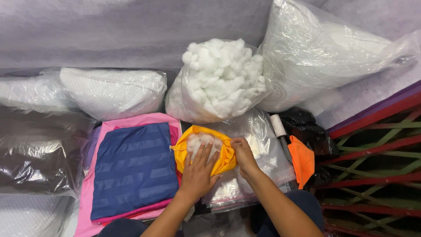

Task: Stuffing a small yellow pillowcase with white fiberfill material by hand.

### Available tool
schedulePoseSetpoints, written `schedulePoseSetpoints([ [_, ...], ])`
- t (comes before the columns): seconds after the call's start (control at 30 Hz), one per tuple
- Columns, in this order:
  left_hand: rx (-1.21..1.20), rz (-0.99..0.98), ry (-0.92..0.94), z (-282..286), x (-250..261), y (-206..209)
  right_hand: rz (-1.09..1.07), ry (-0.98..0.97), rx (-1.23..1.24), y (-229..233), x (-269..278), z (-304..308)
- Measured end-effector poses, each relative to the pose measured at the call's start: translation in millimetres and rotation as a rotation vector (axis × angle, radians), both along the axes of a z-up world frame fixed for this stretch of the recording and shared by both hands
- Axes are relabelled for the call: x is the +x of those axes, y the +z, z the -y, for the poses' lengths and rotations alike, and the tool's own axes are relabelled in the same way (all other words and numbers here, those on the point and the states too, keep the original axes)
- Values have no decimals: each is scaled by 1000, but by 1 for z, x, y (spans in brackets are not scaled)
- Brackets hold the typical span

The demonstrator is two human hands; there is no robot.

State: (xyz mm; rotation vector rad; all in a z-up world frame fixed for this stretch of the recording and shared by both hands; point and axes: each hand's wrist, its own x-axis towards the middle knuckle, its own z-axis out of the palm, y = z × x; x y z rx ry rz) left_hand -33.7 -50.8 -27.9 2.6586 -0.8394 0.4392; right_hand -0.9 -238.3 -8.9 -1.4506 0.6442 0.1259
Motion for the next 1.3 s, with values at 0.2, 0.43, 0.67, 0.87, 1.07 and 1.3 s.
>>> schedulePoseSetpoints([
  [0.2,-134,-23,-111,1,-6,17,611,12,-729,34,-3,6],
  [0.43,-183,34,-195,-6,-9,32,942,165,-1068,91,53,25],
  [0.67,-252,24,-149,-16,-6,37,815,341,-1146,110,109,31],
  [0.87,-329,61,-112,-23,-6,47,988,46,-1005,126,101,22],
  [1.07,-450,123,-88,-29,-3,68,920,-102,-668,117,109,33],
  [1.3,-681,185,-83,-29,9,44,969,-420,-95,137,93,14],
])
